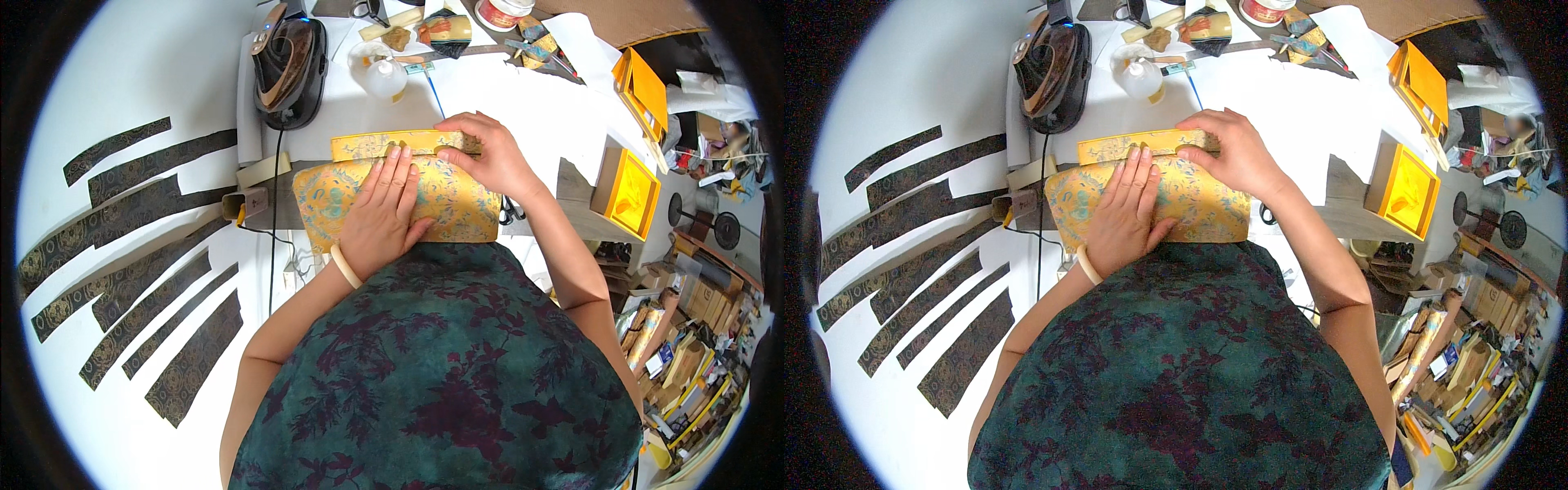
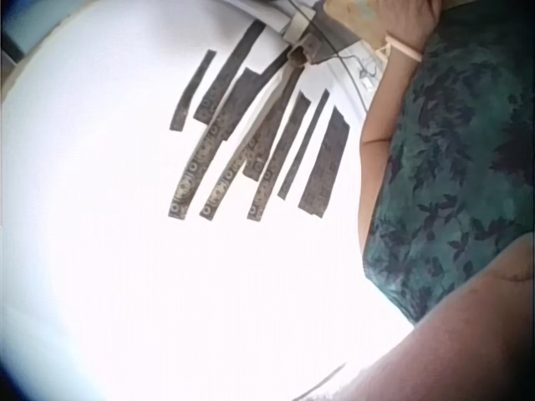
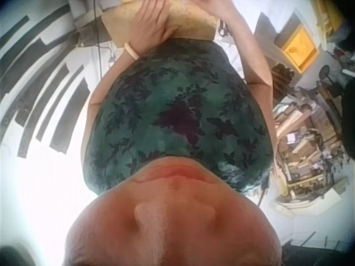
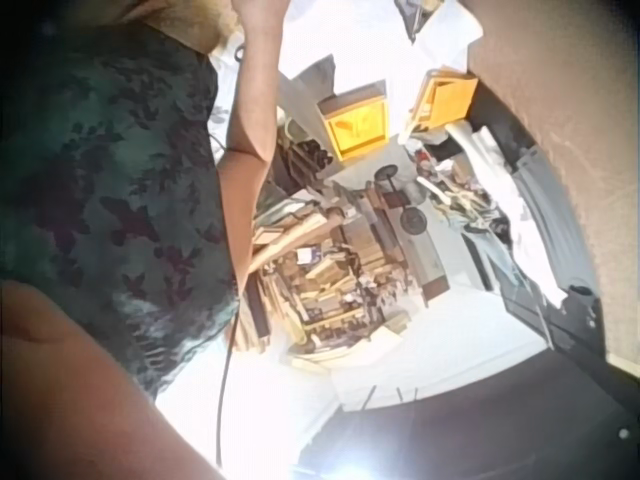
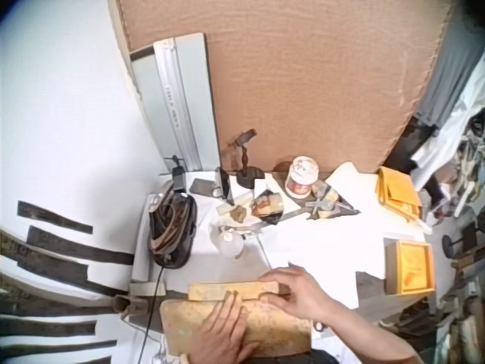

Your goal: The person uses a hot glue gun to apply glue to the edges of a cardboard box and then attaches a decorative lid. The person presses the lid onto the box to secure it and inspects the finished assembly.

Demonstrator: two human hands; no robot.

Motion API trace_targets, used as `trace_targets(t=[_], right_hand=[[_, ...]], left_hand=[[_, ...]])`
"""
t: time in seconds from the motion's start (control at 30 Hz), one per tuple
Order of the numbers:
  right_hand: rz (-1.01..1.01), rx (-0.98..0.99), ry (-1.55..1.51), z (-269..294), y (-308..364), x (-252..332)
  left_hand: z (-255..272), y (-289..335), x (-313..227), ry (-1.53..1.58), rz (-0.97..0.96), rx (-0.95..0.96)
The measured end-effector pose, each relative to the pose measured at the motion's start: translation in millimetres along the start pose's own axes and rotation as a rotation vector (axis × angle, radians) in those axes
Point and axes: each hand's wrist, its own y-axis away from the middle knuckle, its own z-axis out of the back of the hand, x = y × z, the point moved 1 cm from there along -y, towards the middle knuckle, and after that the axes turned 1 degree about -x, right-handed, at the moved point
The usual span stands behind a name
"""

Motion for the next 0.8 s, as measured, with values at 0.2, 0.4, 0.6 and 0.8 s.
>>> trace_targets(t=[0.2, 0.4, 0.6, 0.8], right_hand=[[-0.002, 0.029, -0.084, 1, -3, 2], [-0.017, 0.118, -0.084, 5, -12, 6], [-0.076, 0.189, -0.154, 19, -7, -6], [-0.368, -0.08, -0.345, 17, 52, -50]], left_hand=[[-2, 2, 2, 0.046, -0.007, -0.01], [-2, 2, 1, 0.046, -0.005, -0.016], [-3, 0, 2, 0.06, -0.005, -0.014], [-4, 0, 2, 0.082, 0.001, 0.001]])
